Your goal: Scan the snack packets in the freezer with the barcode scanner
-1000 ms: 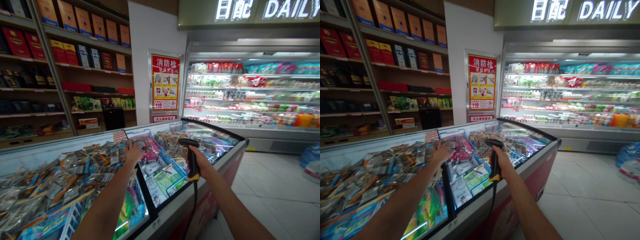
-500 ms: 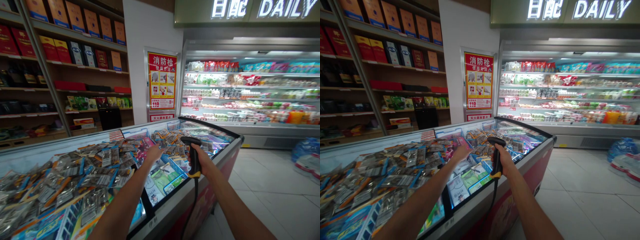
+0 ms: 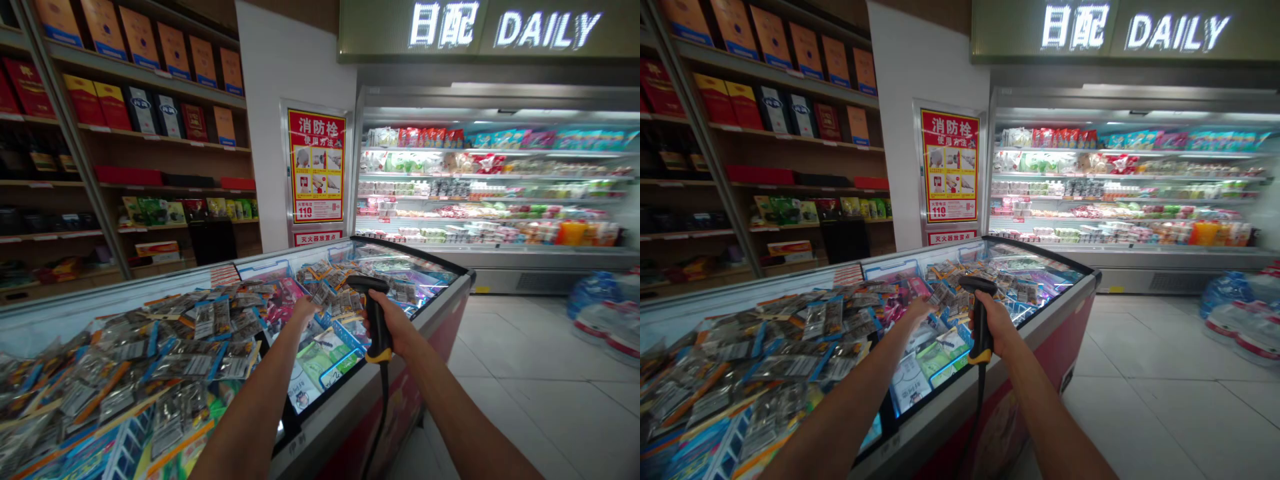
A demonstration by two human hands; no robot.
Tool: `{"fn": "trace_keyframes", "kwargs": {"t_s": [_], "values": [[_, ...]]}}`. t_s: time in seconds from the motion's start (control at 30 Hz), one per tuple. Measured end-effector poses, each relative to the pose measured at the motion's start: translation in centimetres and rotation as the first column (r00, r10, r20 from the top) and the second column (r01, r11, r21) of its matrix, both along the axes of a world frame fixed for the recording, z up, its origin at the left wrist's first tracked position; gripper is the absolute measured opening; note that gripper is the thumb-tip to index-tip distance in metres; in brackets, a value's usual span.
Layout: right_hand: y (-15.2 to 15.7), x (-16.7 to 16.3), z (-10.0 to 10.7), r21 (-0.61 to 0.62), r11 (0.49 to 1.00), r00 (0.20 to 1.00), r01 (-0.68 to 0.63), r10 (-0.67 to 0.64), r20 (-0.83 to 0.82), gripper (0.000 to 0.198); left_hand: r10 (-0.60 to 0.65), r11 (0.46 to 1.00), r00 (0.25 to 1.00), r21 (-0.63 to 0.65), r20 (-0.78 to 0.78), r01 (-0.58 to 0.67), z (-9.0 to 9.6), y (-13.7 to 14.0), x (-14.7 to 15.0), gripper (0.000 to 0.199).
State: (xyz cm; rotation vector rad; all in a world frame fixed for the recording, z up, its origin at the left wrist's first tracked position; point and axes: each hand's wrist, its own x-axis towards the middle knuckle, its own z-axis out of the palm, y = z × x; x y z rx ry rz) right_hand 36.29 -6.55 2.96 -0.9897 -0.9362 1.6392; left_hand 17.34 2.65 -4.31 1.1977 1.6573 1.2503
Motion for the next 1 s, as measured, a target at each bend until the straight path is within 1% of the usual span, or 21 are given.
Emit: {"fn": "trace_keyframes", "kwargs": {"t_s": [0.1, 0.27, 0.4, 0.6, 1.0], "values": [[-0.4, -1.0, 0.1, 0.013, 0.999, 0.999, -0.037, 0.037, -0.010, 0.026, -0.023, 0.998, 0.991, -0.057, 0.134, 0.031, 0.3, -1.0, -0.5, 0.029], [-1.0, -1.8, 0.5, -0.010, 0.998, 0.996, -0.066, 0.066, -0.054, 0.026, -0.022, 0.999, 0.948, -0.040, 0.318, 0.037, 0.7, -2.0, -1.2, 0.029], [-1.3, -2.0, 1.0, -0.026, 0.995, 0.993, -0.099, 0.097, -0.066, 0.025, -0.012, 0.999, 0.918, -0.032, 0.397, 0.026, 0.6, -2.2, -1.6, 0.027], [-1.5, -2.4, 1.4, -0.017, 0.993, 0.991, -0.114, 0.112, -0.068, 0.024, -0.008, 1.000, 0.901, -0.024, 0.433, 0.020, 0.4, -2.2, -1.8, 0.026], [-1.0, -2.6, 1.5, 0.001, 0.982, 0.979, -0.188, 0.187, -0.085, 0.027, 0.016, 0.999, 0.903, -0.046, 0.429, 0.003, 1.1, -2.8, -1.9, 0.025]]}}
